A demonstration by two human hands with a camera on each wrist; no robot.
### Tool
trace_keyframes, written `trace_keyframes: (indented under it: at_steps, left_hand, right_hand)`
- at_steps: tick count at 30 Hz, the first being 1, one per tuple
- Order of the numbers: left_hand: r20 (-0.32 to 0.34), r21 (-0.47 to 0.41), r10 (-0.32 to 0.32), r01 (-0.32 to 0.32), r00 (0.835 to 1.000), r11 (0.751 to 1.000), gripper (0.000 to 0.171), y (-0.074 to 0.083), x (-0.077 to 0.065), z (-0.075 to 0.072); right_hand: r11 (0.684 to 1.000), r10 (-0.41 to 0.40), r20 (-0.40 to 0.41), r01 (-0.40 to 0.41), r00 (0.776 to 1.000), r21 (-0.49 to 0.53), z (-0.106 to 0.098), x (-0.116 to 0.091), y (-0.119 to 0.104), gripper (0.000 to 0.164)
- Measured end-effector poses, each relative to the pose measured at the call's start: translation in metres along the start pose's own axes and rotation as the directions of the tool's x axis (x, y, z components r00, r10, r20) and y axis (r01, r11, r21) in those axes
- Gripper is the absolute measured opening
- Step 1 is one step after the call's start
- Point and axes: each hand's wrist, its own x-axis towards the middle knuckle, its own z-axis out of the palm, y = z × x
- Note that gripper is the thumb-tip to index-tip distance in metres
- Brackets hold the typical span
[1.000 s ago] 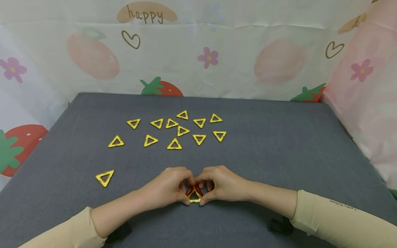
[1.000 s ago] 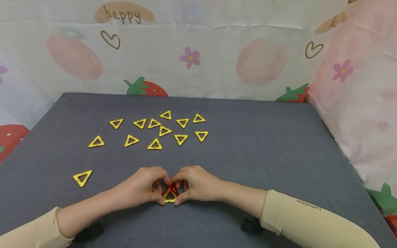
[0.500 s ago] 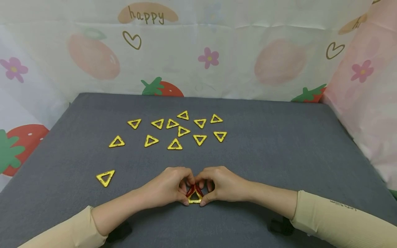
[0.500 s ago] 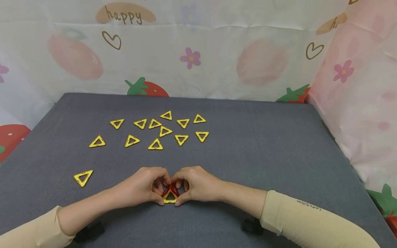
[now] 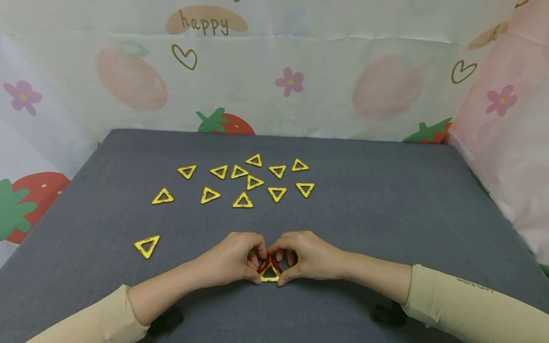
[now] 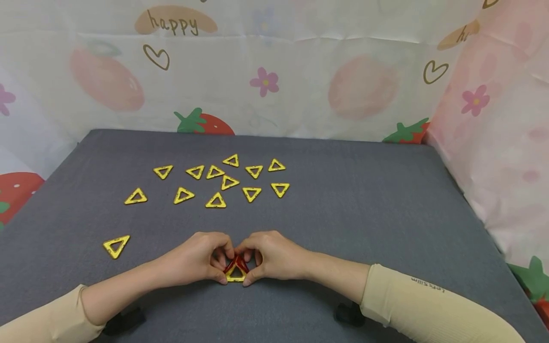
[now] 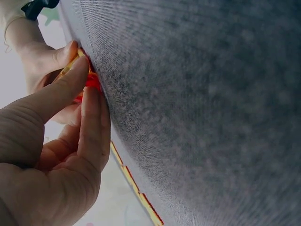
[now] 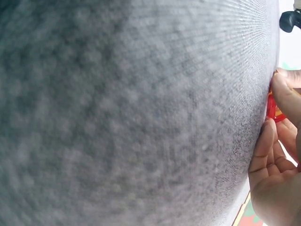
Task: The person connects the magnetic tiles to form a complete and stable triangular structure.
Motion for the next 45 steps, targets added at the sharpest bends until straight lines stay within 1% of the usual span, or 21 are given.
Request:
trace_keyframes:
  at_steps: [5, 10, 13, 17, 20, 24, 26, 29, 33, 36, 41, 43, 45]
  left_hand:
    - [-0.006, 0.028, 0.005, -0.005, 1.0, 1.0, 0.033, 0.0, 0.0, 0.001]
    - [0.003, 0.021, 0.004, -0.004, 1.0, 1.0, 0.034, -0.001, 0.0, -0.001]
    - [0.006, 0.03, 0.014, -0.014, 1.0, 0.999, 0.034, -0.003, -0.003, -0.005]
    - [-0.008, 0.074, 0.02, -0.019, 1.0, 0.997, 0.034, -0.006, -0.008, -0.015]
    - [-0.033, 0.112, 0.002, 0.001, 0.999, 0.994, 0.033, -0.008, -0.011, -0.027]
    - [-0.099, 0.172, -0.03, 0.047, 0.995, 0.984, 0.034, -0.014, -0.018, -0.05]
    - [-0.131, 0.2, -0.057, 0.083, 0.99, 0.976, 0.035, -0.019, -0.023, -0.062]
    - [-0.15, 0.217, -0.094, 0.125, 0.984, 0.968, 0.037, -0.03, -0.032, -0.08]
    - [-0.133, 0.218, -0.137, 0.163, 0.982, 0.962, 0.04, -0.048, -0.049, -0.101]
    - [-0.114, 0.217, -0.175, 0.197, 0.978, 0.956, 0.042, -0.062, -0.061, -0.115]
    - [-0.078, 0.185, -0.249, 0.26, 0.965, 0.948, 0.044, -0.083, -0.079, -0.134]
    - [-0.051, 0.163, -0.281, 0.285, 0.958, 0.945, 0.047, -0.09, -0.086, -0.141]
    - [-0.021, 0.148, -0.296, 0.296, 0.955, 0.944, 0.05, -0.097, -0.092, -0.147]
  right_hand:
    - [1.0, 0.008, 0.001, -0.008, 1.0, -0.01, 0.0, -0.001, 0.001, 0.052]
    - [1.0, 0.004, -0.002, -0.004, 1.0, -0.01, 0.001, -0.001, 0.002, 0.051]
    - [1.0, -0.003, -0.001, 0.003, 1.0, -0.011, 0.001, -0.002, 0.002, 0.052]
    - [1.0, -0.005, -0.001, 0.005, 1.0, -0.013, 0.001, -0.002, 0.002, 0.054]
    - [1.0, -0.005, 0.0, 0.005, 1.0, -0.015, 0.001, -0.002, 0.002, 0.055]
    - [1.0, -0.013, -0.004, 0.013, 1.0, -0.015, 0.001, -0.003, 0.002, 0.055]
    - [1.0, -0.017, -0.006, 0.017, 1.0, -0.014, 0.001, -0.003, 0.003, 0.055]
    - [1.0, -0.019, -0.006, 0.019, 1.0, -0.01, 0.001, -0.003, 0.003, 0.054]
    - [1.0, -0.018, 0.001, 0.018, 1.0, -0.002, 0.002, -0.003, 0.003, 0.054]
    - [1.0, -0.023, 0.0, 0.023, 1.0, -0.006, 0.002, -0.003, 0.004, 0.054]
    - [1.0, -0.026, -0.001, 0.026, 1.0, -0.012, 0.002, -0.003, 0.004, 0.054]
    - [1.0, -0.022, 0.003, 0.022, 1.0, -0.011, 0.002, -0.003, 0.003, 0.054]
    - [1.0, -0.019, 0.005, 0.019, 1.0, -0.009, 0.001, -0.003, 0.003, 0.054]
